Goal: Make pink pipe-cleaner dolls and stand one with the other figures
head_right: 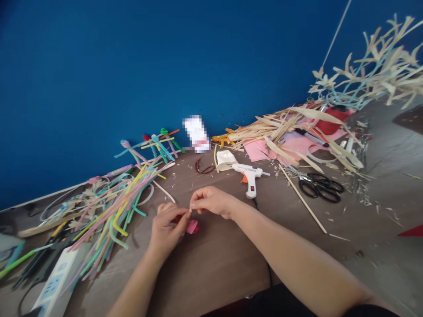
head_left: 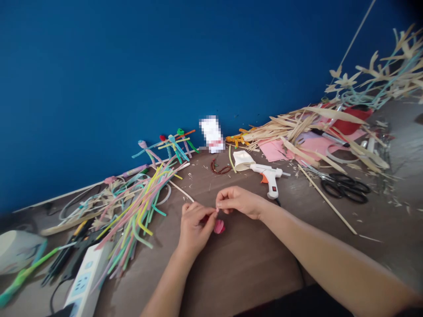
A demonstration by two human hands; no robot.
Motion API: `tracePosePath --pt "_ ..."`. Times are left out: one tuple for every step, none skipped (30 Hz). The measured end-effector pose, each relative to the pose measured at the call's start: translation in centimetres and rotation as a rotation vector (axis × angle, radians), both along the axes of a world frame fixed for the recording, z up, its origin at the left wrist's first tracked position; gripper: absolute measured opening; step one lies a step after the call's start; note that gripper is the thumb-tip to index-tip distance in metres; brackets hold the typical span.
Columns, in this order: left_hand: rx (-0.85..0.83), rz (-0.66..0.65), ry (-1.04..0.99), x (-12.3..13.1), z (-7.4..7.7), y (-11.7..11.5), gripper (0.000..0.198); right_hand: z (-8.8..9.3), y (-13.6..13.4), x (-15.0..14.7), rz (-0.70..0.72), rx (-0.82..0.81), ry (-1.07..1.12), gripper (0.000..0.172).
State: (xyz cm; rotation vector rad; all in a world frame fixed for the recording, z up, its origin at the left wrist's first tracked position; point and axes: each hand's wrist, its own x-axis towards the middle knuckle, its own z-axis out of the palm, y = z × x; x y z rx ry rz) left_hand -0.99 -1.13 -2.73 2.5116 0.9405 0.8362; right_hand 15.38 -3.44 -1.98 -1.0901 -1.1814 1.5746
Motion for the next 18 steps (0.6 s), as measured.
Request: tracePosePath --pt "-0.035 0.038 -0.022 0.0 -0.1 0.0 0.016 0.1 -0.1 -0.2 -0.038 0.046 -0.029 0.007" --pt "-0.069 0.076 -0.043 0.0 -0.2 0.1 0.016 0.1 -0.1 -0.4 -0.073 0.1 -0.076 0.007" --pt "-0.1 0.111 -0.061 0.0 -0.3 0.1 0.017 0.1 -0.2 -0.6 -0.105 0.162 -0.137 0.008" --pt "-0.126 0.142 -0.078 -0.1 -0.4 0.2 0.018 0.1 -0.3 -0.7 -0.132 0.23 -0.207 0.009" --pt "-0.146 0.165 -0.091 -0.1 -0.5 0.2 0.018 0.1 -0.4 -0.8 -0.156 0.303 -0.285 0.01" --pt "-0.158 0.181 -0.1 -0.2 -0.6 0.3 0.018 0.1 -0.5 -0.8 -0.177 0.376 -0.368 0.011" --pt "-0.16 0.192 -0.106 -0.2 -0.7 0.4 0.018 0.1 -0.6 -0.8 -0.196 0.445 -0.45 0.011" --pt "-0.153 0.199 -0.105 -0.3 -0.7 0.4 0.018 0.1 -0.7 -0.8 -0.212 0.506 -0.527 0.01" --pt "-0.135 0.203 -0.098 -0.4 -0.8 0.4 0.018 0.1 -0.8 -0.8 -0.225 0.56 -0.596 0.009" --pt "-0.111 0.207 -0.085 -0.4 -0.8 0.5 0.017 0.2 -0.9 -0.9 -0.236 0.603 -0.658 0.007" --pt "-0.083 0.21 -0.067 -0.4 -0.7 0.5 0.017 0.2 -1.0 -0.9 -0.247 0.637 -0.711 0.005" --pt "-0.054 0.212 -0.047 -0.4 -0.7 0.4 0.016 0.2 -1.0 -1.0 -0.26 0.661 -0.757 0.004" --pt "-0.026 0.212 -0.026 -0.4 -0.6 0.4 0.016 0.3 -1.1 -1.1 -0.272 0.677 -0.802 0.003" --pt "-0.002 0.211 -0.007 -0.4 -0.5 0.3 0.016 0.3 -1.1 -1.2 -0.285 0.685 -0.846 0.003" --pt "0.019 0.212 0.009 -0.3 -0.4 0.2 0.015 0.3 -1.1 -1.4 -0.298 0.688 -0.887 0.005" --pt "0.039 0.211 0.025 -0.3 -0.3 0.2 0.015 0.2 -1.2 -1.5 -0.308 0.687 -0.923 0.008" --pt "0.058 0.211 0.04 -0.2 -0.3 0.1 0.014 0.2 -1.2 -1.6 -0.317 0.687 -0.949 0.01" --pt "0.077 0.213 0.053 -0.2 -0.2 0.0 0.014 0.2 -1.3 -1.7 -0.321 0.687 -0.964 0.01"
